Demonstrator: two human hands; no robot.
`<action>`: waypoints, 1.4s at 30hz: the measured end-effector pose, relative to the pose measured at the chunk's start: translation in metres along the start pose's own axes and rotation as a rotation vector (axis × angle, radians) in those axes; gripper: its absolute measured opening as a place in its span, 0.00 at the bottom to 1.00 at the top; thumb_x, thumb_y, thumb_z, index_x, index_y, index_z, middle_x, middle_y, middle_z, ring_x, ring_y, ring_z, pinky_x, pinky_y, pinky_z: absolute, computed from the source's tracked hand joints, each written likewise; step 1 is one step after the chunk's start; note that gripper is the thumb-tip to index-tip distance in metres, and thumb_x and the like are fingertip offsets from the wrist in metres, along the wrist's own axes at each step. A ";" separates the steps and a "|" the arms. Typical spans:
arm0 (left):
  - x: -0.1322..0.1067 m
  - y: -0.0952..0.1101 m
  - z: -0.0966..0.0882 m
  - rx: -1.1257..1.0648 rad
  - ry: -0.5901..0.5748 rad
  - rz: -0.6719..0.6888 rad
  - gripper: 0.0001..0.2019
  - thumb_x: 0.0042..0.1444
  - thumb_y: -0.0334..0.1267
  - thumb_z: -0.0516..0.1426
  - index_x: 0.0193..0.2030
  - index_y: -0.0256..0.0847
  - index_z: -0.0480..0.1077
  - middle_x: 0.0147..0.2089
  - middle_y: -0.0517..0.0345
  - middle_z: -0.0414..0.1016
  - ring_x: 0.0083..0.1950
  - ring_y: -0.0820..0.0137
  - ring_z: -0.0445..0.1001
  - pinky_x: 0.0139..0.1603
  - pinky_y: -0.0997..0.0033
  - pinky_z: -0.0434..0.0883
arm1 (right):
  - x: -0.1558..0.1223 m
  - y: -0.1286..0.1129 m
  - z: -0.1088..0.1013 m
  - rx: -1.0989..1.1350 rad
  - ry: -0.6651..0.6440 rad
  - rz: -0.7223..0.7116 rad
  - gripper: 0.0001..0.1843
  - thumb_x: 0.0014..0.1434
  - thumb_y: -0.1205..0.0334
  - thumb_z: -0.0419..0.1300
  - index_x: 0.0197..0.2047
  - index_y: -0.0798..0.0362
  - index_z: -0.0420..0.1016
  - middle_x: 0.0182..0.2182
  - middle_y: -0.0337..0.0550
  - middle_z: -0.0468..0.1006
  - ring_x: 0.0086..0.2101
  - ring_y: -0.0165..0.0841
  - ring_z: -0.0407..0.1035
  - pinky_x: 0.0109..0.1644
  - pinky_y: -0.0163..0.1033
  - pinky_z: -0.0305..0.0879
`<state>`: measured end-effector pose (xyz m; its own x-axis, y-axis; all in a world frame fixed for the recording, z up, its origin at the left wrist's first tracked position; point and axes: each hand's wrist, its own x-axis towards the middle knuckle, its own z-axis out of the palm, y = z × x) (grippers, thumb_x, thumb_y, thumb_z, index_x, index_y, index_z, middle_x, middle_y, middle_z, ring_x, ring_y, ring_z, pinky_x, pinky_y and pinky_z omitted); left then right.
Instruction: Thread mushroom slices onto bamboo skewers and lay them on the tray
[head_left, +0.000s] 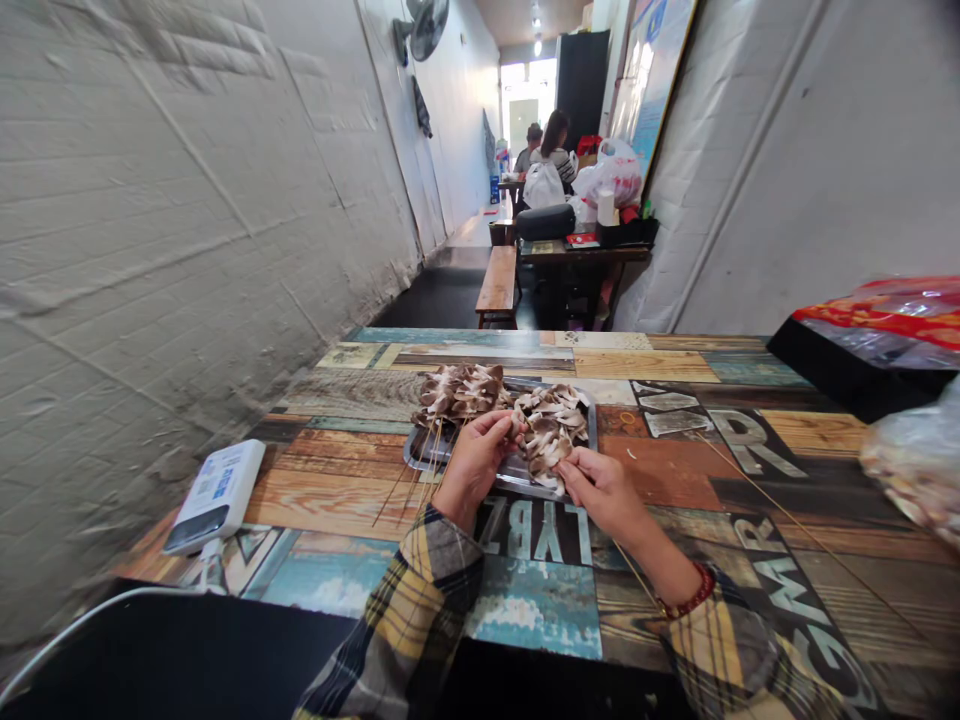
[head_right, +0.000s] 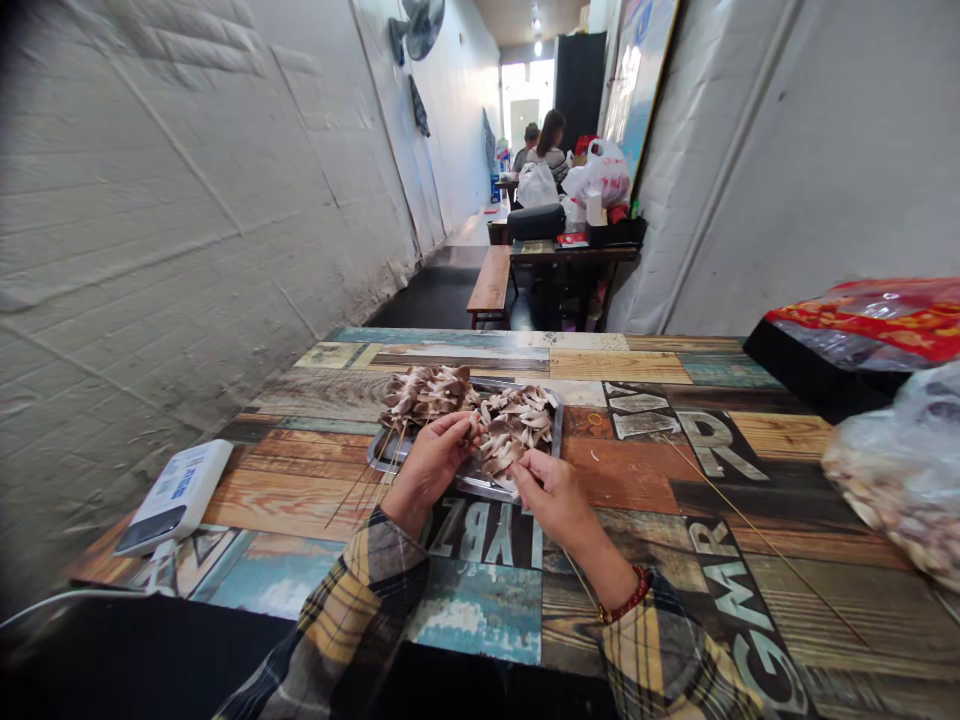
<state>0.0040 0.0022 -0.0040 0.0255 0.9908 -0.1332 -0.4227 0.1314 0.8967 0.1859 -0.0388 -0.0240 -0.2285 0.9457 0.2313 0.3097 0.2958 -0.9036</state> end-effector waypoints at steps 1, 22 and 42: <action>0.000 0.001 0.000 -0.009 0.000 -0.003 0.15 0.40 0.41 0.68 0.34 0.35 0.76 0.31 0.55 0.76 0.28 0.76 0.70 0.28 0.77 0.64 | 0.000 -0.001 0.001 -0.013 -0.005 -0.002 0.17 0.63 0.53 0.52 0.25 0.52 0.68 0.15 0.33 0.65 0.18 0.26 0.58 0.24 0.31 0.54; -0.001 0.000 0.000 0.074 0.030 0.081 0.13 0.37 0.39 0.68 0.30 0.35 0.78 0.25 0.59 0.73 0.24 0.80 0.61 0.25 0.77 0.57 | 0.000 0.001 0.002 -0.094 -0.026 -0.008 0.17 0.62 0.55 0.52 0.24 0.52 0.66 0.15 0.33 0.65 0.19 0.27 0.59 0.24 0.31 0.53; -0.004 -0.002 0.001 0.211 -0.092 0.001 0.10 0.39 0.39 0.67 0.26 0.35 0.76 0.23 0.62 0.69 0.23 0.81 0.60 0.25 0.78 0.56 | 0.000 0.003 0.004 -0.113 -0.008 -0.003 0.16 0.62 0.55 0.51 0.26 0.52 0.66 0.15 0.33 0.65 0.19 0.27 0.59 0.25 0.32 0.54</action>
<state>0.0061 -0.0021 -0.0050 0.1118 0.9885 -0.1016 -0.2238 0.1246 0.9666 0.1833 -0.0379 -0.0283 -0.2368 0.9437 0.2309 0.4112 0.3127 -0.8562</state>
